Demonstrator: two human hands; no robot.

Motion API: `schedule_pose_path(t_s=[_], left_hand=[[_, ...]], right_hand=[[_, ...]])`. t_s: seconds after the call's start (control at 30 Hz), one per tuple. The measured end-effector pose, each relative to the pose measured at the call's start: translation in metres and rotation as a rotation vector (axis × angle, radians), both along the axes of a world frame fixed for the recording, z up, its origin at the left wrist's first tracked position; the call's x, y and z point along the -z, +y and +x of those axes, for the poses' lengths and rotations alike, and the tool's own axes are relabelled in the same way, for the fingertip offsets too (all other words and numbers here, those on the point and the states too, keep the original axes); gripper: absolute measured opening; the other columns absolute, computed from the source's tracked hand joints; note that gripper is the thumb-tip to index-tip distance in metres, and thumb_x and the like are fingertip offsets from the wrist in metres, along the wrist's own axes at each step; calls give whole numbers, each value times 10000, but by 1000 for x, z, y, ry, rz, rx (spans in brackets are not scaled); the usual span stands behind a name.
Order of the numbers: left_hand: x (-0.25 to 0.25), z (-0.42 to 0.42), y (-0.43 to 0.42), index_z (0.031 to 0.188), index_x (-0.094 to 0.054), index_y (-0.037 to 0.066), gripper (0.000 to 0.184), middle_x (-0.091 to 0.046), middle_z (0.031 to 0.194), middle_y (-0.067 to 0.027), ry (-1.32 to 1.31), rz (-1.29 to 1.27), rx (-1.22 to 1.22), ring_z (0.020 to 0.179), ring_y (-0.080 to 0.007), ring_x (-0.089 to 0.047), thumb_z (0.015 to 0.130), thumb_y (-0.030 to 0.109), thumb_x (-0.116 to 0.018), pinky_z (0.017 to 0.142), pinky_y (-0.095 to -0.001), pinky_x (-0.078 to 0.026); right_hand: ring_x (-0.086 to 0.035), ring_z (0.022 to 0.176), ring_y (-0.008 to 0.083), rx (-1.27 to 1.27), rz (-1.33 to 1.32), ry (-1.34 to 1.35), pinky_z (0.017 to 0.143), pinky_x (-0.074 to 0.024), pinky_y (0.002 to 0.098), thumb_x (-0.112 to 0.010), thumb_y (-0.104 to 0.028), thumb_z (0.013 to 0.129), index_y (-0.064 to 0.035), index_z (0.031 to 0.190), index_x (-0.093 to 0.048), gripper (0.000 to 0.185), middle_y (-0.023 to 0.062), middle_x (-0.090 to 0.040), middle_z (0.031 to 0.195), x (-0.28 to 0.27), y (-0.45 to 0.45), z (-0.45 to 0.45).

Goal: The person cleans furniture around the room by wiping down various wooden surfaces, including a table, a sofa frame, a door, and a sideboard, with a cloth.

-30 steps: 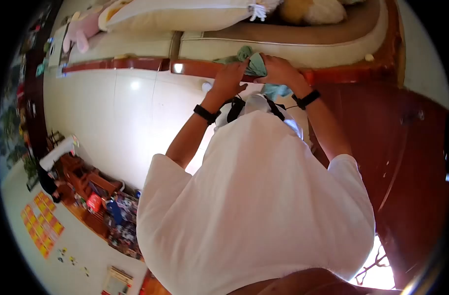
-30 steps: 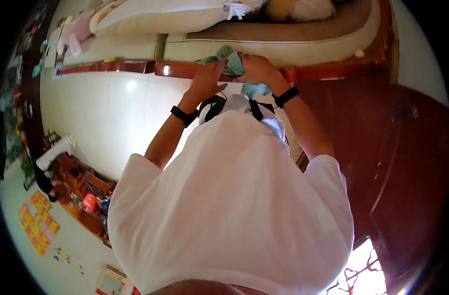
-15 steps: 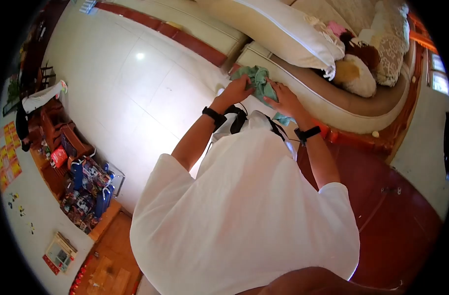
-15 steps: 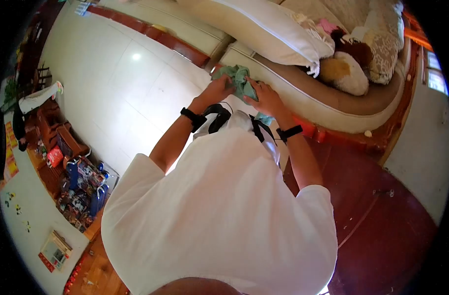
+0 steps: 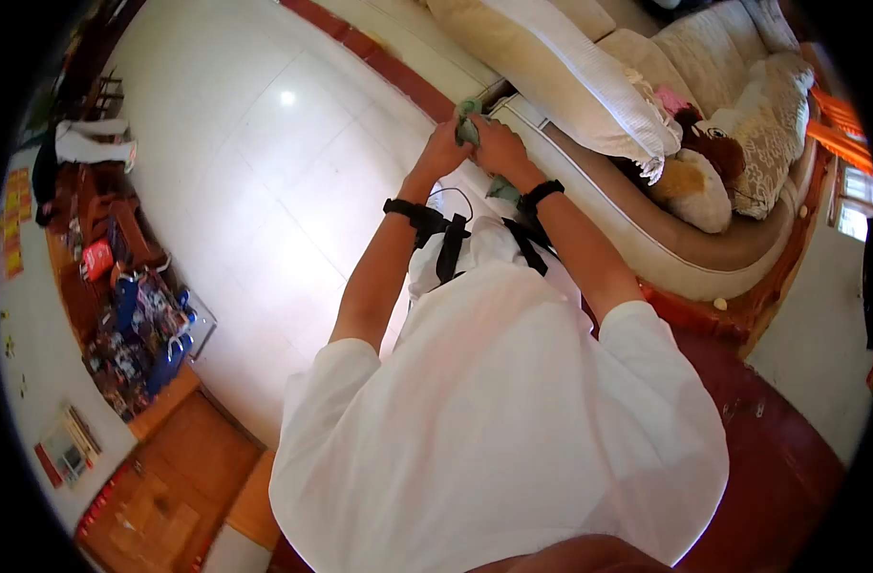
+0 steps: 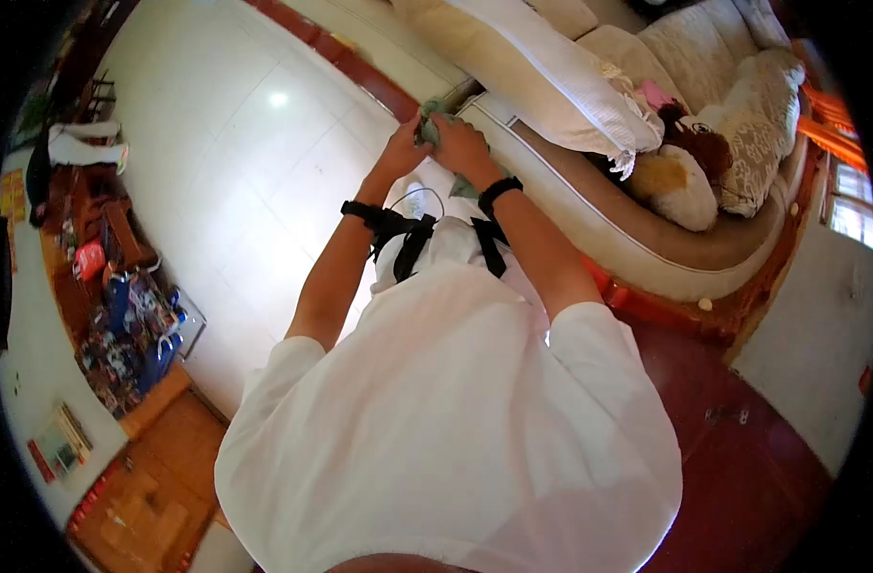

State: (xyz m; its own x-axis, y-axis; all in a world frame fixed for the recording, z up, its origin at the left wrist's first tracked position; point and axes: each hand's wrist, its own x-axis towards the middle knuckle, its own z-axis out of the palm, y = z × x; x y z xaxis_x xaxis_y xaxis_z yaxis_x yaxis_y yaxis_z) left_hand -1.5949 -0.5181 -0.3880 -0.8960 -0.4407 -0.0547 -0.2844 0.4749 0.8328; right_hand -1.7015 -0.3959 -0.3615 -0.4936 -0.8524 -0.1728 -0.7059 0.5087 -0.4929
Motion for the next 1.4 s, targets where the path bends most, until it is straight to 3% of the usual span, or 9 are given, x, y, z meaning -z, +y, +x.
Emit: schedule_pose_path(t_s=[0.17, 0.3, 0.47, 0.57, 0.6, 0.83, 1.0, 1.17, 1.4], left_hand=[[10, 7, 11, 1376, -479, 60, 614, -655, 1134, -178, 39, 454, -231, 1027, -254, -625, 791, 166, -632, 895, -360, -488], [1, 12, 68, 1430, -394, -6, 654, -648, 1154, -208, 118, 457, -293, 1015, -277, -624, 833, 191, -573, 885, -363, -490], [-62, 12, 177, 1506, -61, -81, 828, -547, 1298, -310, -278, 172, -168, 1195, -359, -560, 881, 187, -534, 972, -359, -454], [-36, 16, 215, 1464, -2, -154, 862, -272, 1462, -407, -83, -160, -65, 1410, -474, -252, 890, 227, -521, 1141, -406, -277], [-40, 17, 227, 1435, -31, -192, 879, -144, 1468, -455, -38, 36, -35, 1373, -623, -82, 885, 259, -548, 1166, -526, -166], [-63, 22, 271, 1442, -75, -182, 916, -184, 1471, -437, -113, 388, 134, 1375, -614, -115, 901, 374, -560, 1136, -544, -226], [-39, -7, 245, 1429, -289, -93, 662, -308, 1437, -396, -100, -144, 459, 1328, -547, -316, 983, 370, -448, 1089, -577, -283], [-72, -26, 247, 1361, -420, -77, 568, -412, 1362, -390, -211, 219, 171, 1272, -526, -401, 985, 348, -391, 1092, -551, -296], [-85, -25, 332, 1306, -513, -36, 724, -609, 1163, -304, -327, -511, 738, 1095, -458, -584, 974, 578, -323, 999, -500, -419]], right_hand=[[-593, 1019, 425, -54, -85, 62, 846, -504, 494, -719, -201, 760, -241, 1383, -462, 675, 232, -576, 1101, -6, 19, 11], [-594, 976, 397, -121, -359, 210, 848, -498, 489, -730, -194, 723, -198, 1356, -496, 674, 196, -551, 1092, -1, 68, 15], [-606, 945, 370, -51, -258, 236, 836, -496, 478, -681, -219, 778, -218, 1373, -468, 632, 171, -555, 1090, -13, 149, 24], [-608, 926, 366, 35, -290, 240, 808, -500, 478, -676, -236, 785, -227, 1375, -466, 626, 160, -559, 1065, -23, 192, 34], [-608, 959, 365, 76, -233, 193, 808, -493, 468, -667, -243, 797, -229, 1358, -491, 588, 166, -569, 1062, -28, 206, 40], [-615, 972, 357, 282, -262, 383, 773, -488, 454, -672, -288, 802, -218, 1330, -532, 551, 179, -587, 1058, -32, 268, 68], [-639, 901, 367, 101, -194, 430, 786, -500, 471, -661, -345, 809, -211, 1322, -533, 545, 176, -621, 1001, -23, 282, 35], [-625, 951, 370, 161, -99, 199, 854, -493, 480, -665, -313, 801, -210, 1327, -519, 556, 175, -618, 1041, -47, 281, 34], [-470, 1214, 386, 103, -141, 386, 991, -384, 539, -674, -244, 771, -195, 1290, -558, 534, 184, -512, 1268, -36, 384, 41]])
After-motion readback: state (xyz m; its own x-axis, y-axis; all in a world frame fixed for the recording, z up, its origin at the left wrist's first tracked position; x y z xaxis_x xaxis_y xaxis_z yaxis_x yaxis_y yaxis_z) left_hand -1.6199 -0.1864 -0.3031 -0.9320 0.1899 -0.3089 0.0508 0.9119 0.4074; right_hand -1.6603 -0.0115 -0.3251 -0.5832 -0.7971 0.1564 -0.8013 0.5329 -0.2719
